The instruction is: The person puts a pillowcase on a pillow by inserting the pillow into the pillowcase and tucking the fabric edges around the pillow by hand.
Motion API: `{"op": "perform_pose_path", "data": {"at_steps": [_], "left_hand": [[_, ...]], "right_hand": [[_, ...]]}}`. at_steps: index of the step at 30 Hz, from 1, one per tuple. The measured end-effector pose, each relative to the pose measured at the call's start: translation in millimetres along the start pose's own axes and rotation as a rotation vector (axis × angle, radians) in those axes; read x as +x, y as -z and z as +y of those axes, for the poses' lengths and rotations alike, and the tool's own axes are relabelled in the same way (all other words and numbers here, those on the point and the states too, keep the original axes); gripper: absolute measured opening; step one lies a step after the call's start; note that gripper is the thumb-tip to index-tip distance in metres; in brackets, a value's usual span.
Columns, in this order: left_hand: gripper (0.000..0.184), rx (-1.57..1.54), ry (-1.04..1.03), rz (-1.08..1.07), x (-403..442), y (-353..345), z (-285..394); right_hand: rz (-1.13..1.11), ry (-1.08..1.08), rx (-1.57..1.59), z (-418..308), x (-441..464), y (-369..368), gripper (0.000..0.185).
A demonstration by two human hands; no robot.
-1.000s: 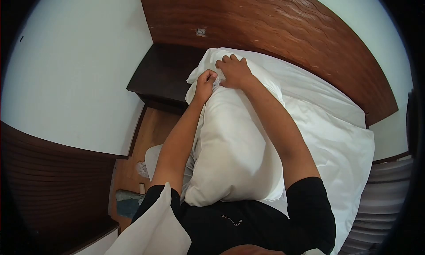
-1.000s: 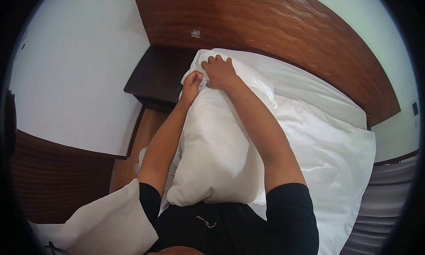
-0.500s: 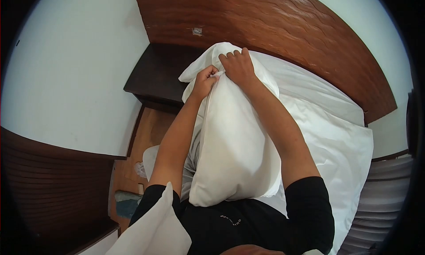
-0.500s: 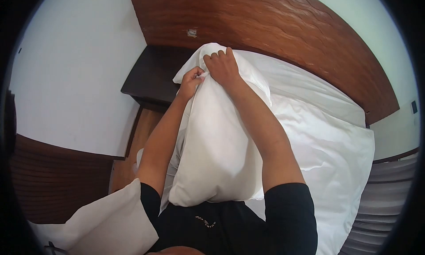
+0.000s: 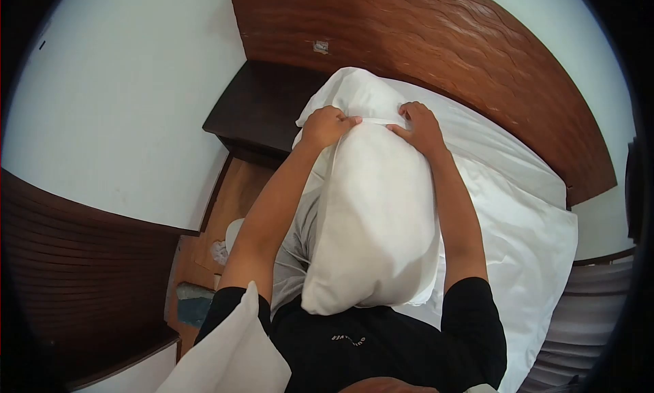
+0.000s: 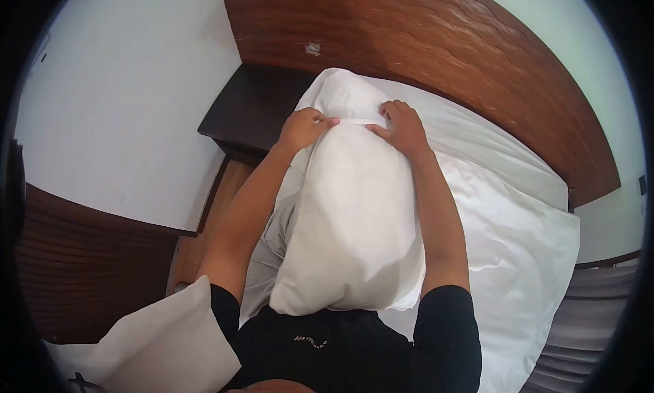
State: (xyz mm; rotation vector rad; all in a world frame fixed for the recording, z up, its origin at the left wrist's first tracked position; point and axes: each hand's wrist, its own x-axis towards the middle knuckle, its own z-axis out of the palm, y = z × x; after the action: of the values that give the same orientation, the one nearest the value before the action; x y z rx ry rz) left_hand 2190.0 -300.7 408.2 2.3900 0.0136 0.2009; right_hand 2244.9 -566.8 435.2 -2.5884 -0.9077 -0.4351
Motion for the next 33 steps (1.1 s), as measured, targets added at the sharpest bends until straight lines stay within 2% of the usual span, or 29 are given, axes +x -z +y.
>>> {"op": "perform_pose_path", "data": {"at_steps": [1, 2, 5, 6, 7, 9, 11, 13, 15, 16, 19, 21, 26, 29, 30, 33], "left_hand": [[0.034, -0.019, 0.099, -0.083, -0.5, 2.6, 9.5], [0.032, -0.01, 0.042, -0.039, 0.0, -4.3, 6.3], [0.027, -0.058, -0.136, 0.101, 0.4, -23.1, -1.5], [0.024, -0.12, -0.194, 0.146, -4.2, -24.0, -2.6], [0.022, -0.18, -0.247, 0.193, -6.5, -24.2, -3.7], [0.026, -0.372, -0.214, 0.095, -9.0, -23.0, 3.9], [0.034, -0.467, -0.198, 0.039, -17.0, -18.2, 17.5], [0.04, -0.32, -0.299, 0.032, -17.0, -22.0, 21.8], [0.043, -0.224, -0.346, 0.017, -19.2, -25.4, 25.9], [0.043, -0.204, -0.344, 0.01, -19.5, -28.0, 28.3], [0.042, -0.135, -0.325, 0.005, -24.4, -30.2, 33.0], [0.044, -0.104, -0.284, 0.034, -25.6, -39.1, 31.9], [0.048, -0.079, -0.225, -0.032, -16.5, -43.2, -27.5], [0.046, -0.077, -0.162, -0.06, -13.6, -41.8, -50.9], [0.044, -0.095, -0.145, -0.066, -12.5, -41.5, -54.2], [0.041, -0.08, -0.127, -0.057, -12.4, -44.4, -59.8]], "right_hand": [[-0.026, -0.035, -0.007, -3.1, -3.8, 8.2, 0.041], [-0.048, -0.072, -0.018, -4.4, -6.7, 14.7, 0.04], [0.001, 0.022, -0.073, -7.6, -4.1, 8.7, 0.038], [-0.094, -0.082, -0.069, -21.3, -0.5, 18.6, 0.038], [-0.091, -0.096, -0.046, -22.6, -0.6, 19.2, 0.036], [-0.086, -0.116, 0.011, -25.8, -0.5, 17.4, 0.033], [-0.123, -0.118, 0.156, -23.9, -0.2, 13.3, 0.024], [-0.105, -0.149, 0.374, -10.2, -1.5, 6.6, 0.021], [-0.028, -0.199, 0.675, 21.4, -11.5, -4.2, 0.028], [-0.088, -0.281, 0.71, 37.1, -17.5, -2.8, 0.038], [-0.191, -0.409, 0.623, 75.2, -47.6, -1.4, 0.037], [-0.265, -0.467, 0.442, 94.2, -71.9, -1.8, 0.034], [-0.32, -0.509, 0.206, 134.1, -114.7, -33.0, 0.033], [-0.141, -0.646, 0.642, 145.7, -118.2, -64.7, 0.036], [-0.182, -0.794, 0.824, 137.0, -117.8, -60.2, 0.038], [-0.161, -0.886, 0.934, 116.4, -109.8, -59.1, 0.043]]}}
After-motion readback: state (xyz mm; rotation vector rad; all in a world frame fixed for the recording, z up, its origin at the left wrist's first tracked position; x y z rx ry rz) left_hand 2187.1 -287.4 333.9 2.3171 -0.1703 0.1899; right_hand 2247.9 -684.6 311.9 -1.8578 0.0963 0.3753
